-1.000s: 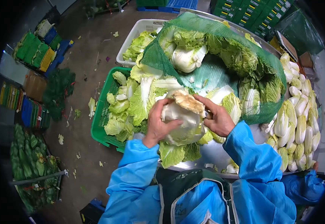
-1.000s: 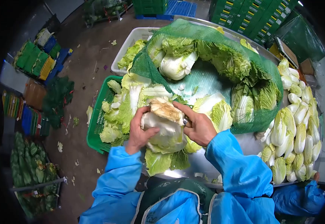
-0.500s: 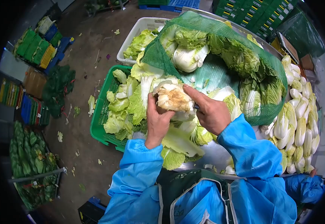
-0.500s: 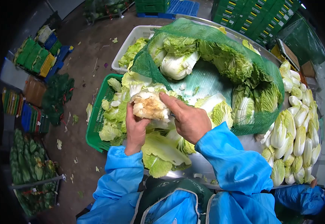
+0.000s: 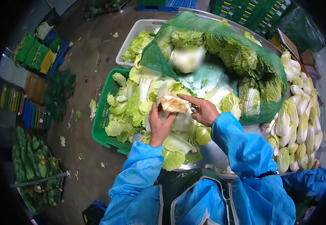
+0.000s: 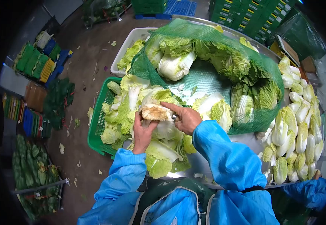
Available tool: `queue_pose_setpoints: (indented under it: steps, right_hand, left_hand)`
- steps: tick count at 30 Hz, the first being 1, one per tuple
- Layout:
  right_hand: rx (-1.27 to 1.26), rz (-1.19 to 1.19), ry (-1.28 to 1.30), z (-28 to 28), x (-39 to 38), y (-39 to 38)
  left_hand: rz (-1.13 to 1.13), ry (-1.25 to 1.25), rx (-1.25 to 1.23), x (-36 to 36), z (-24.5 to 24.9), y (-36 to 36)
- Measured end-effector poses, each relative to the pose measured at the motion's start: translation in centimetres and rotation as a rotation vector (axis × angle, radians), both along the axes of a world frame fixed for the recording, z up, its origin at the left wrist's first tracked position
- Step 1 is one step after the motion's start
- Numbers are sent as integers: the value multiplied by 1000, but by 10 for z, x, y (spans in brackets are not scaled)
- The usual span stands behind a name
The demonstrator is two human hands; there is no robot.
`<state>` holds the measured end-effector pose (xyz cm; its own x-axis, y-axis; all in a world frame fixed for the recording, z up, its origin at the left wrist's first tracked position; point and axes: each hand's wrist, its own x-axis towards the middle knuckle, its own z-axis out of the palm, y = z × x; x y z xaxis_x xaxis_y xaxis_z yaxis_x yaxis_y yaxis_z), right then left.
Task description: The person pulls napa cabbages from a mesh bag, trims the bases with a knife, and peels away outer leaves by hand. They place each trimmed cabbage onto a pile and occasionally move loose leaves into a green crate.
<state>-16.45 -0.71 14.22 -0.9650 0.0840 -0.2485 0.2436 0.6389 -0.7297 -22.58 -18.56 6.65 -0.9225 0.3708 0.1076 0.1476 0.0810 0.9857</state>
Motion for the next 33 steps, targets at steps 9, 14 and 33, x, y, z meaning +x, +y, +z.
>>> queue_pose_setpoints:
  steps: [9, 14, 33]
  right_hand:
    - [-678, -655, 82, -21, 22, 93]
    - [-630, -610, 4, -10, 32, 80]
    - [-907, -520, 27, -6, 69, -54]
  left_hand:
    - [32, 43, -79, 33, 14, -29]
    - [-65, -144, 1, 19, 19, -80]
    - [139, -557, 320, 103, 15, -43]
